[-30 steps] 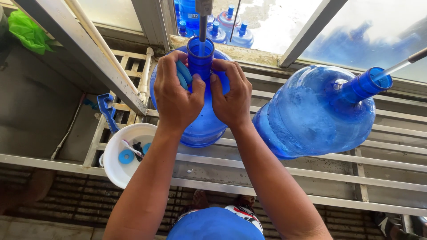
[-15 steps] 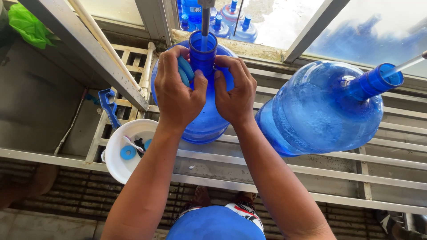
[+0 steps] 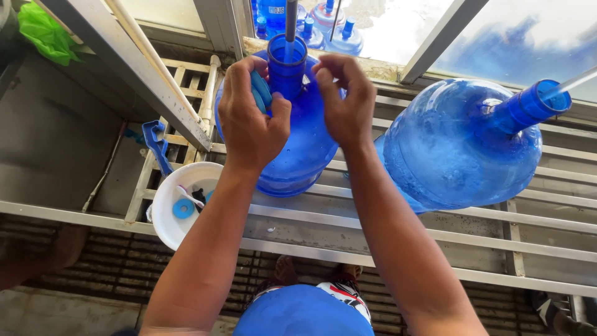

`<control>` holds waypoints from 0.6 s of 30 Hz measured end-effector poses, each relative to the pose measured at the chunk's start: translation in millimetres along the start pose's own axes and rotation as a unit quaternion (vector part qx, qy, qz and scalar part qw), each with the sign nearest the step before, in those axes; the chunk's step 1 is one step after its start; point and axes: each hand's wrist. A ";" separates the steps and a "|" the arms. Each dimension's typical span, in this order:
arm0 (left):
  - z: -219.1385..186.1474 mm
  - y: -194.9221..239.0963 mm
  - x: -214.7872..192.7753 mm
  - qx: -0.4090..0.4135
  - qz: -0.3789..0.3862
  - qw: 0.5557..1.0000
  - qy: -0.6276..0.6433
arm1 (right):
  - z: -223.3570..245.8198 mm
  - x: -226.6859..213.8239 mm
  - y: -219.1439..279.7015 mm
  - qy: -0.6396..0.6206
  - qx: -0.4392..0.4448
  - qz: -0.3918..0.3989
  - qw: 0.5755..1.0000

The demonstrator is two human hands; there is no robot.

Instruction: Filling large water jugs from a tap and applying plastic caps and seals.

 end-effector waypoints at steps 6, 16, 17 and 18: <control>5.5 -2.9 -0.6 -0.014 -0.006 1.000 0.011 | -19.0 -11.3 -17.0 0.112 -0.064 0.114 0.985; 45.9 -25.5 -2.3 -0.061 0.046 0.978 0.194 | 19.8 4.6 20.9 0.352 0.065 0.095 0.929; 49.5 -29.3 -3.2 -0.070 0.057 0.971 0.220 | 20.9 8.3 22.1 0.366 0.073 0.081 0.924; 52.3 -29.5 -1.3 -0.071 0.057 0.971 0.221 | 19.9 7.5 27.2 0.366 0.073 0.081 0.924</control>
Point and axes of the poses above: each hand's wrist, its own y-axis away from the middle knuckle, its own x-axis out of the palm, z = x × y, and after that the axes turned 1 degree about z, right-handed
